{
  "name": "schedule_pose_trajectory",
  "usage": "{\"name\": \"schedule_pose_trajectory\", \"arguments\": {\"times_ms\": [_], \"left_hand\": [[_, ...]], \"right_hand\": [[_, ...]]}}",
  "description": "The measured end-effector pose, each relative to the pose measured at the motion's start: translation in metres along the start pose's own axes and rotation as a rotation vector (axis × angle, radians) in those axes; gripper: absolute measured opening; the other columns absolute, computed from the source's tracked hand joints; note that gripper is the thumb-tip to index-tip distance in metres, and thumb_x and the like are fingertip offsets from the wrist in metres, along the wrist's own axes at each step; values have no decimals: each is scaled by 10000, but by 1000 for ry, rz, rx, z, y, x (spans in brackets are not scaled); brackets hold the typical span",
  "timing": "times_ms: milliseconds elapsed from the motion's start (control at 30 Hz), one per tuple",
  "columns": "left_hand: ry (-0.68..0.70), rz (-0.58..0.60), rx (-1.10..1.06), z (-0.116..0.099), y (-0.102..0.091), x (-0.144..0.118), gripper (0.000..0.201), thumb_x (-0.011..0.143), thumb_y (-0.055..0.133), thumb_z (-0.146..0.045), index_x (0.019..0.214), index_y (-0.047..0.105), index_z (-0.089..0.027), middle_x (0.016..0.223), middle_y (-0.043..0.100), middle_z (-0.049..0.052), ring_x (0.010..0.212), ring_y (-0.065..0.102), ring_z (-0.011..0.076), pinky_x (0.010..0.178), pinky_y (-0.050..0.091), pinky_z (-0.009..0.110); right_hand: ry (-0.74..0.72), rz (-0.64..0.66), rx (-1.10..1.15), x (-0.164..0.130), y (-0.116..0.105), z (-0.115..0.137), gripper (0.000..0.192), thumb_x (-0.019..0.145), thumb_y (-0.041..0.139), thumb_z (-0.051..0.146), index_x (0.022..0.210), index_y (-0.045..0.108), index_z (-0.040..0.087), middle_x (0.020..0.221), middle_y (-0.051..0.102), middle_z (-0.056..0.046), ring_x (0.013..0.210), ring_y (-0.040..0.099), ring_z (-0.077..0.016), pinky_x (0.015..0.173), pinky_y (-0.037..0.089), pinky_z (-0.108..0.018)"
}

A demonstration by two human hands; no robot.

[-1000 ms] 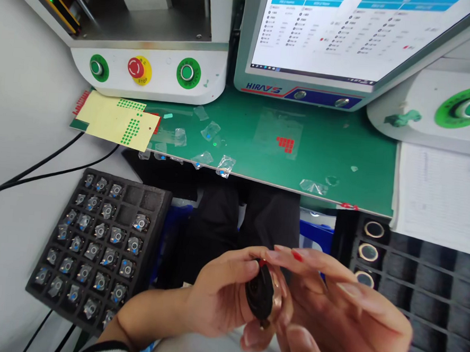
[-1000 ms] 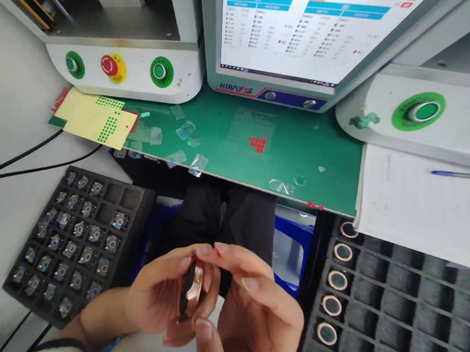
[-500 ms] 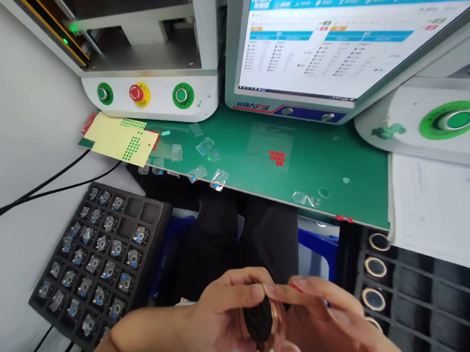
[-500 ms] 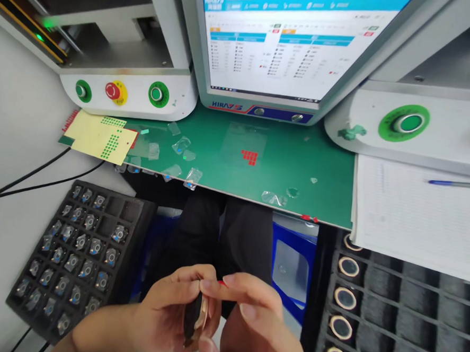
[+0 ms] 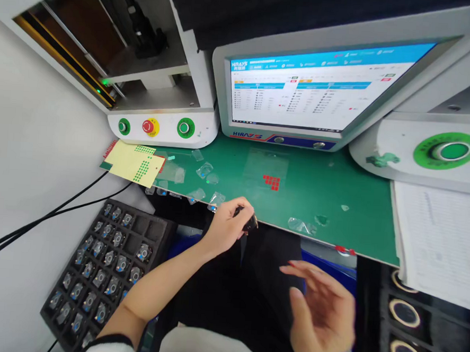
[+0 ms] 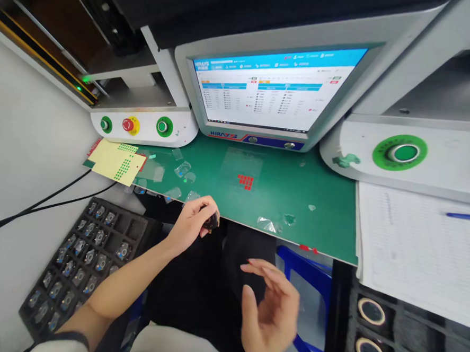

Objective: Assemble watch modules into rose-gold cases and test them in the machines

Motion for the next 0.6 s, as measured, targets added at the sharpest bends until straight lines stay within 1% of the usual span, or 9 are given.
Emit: {"name": "schedule_pose_trajectory", "arguments": {"times_ms": [67,133,233,300,400,433,500,600], "left_hand": [[18,-55,73,3,-2,15,267,818,480,-371,616,474,-197,563,491,-35,433,405,83,400,319,190],[34,-108,173,5,-4,27,265,845,445,-331,615,465,-201,561,485,-38,454,435,95,432,351,197],[53,-187,360,4,-9,45,274,923,434,-293,671,495,-206,612,554,-26,556,557,128,543,431,219],[60,-238,509,3,-13,58,222,952,498,-278,746,539,-208,698,629,-9,693,636,164,658,469,248],[57,-277,726,5,-18,75,54,943,603,-228,912,599,-183,873,707,52,848,679,232,750,486,301],[59,-285,788,6,-18,78,56,945,609,-211,976,606,-165,923,715,79,875,681,251,758,491,315],[80,-304,895,8,-16,81,138,963,595,-203,1077,602,-126,1014,711,129,958,667,283,794,495,341],[134,-335,1005,11,-12,76,193,972,598,-247,1086,621,-92,1095,681,175,1109,598,320,907,470,376]], "right_hand": [[-57,65,-157,-10,9,-24,282,887,569,167,1166,530,190,941,660,-79,808,694,-211,740,580,-395],[-95,109,-223,-19,18,-44,233,854,608,200,1084,572,197,943,675,-90,863,692,-238,735,580,-396],[-132,180,-283,-28,24,-63,214,842,631,243,1049,596,201,1009,685,-106,898,688,-245,738,583,-392],[-127,201,-305,-32,24,-69,180,868,615,251,1038,598,194,1004,687,-108,899,686,-240,749,577,-387],[-107,175,-333,-36,22,-73,102,919,589,282,950,605,186,882,682,-85,787,677,-207,701,555,-344],[-97,162,-341,-36,21,-75,127,930,587,310,916,606,185,836,677,-75,741,670,-196,675,544,-329],[-65,145,-362,-39,19,-77,221,939,588,389,864,608,182,784,671,-69,688,660,-187,641,527,-312],[18,145,-401,-43,18,-79,346,927,582,504,833,622,173,780,686,-88,697,666,-198,642,519,-315]]}}
Point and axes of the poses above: each hand's wrist, its own x-axis towards the middle knuckle, its own y-axis out of the palm, z = x × y, the point moved 2 cm from there along x, towards the middle knuckle
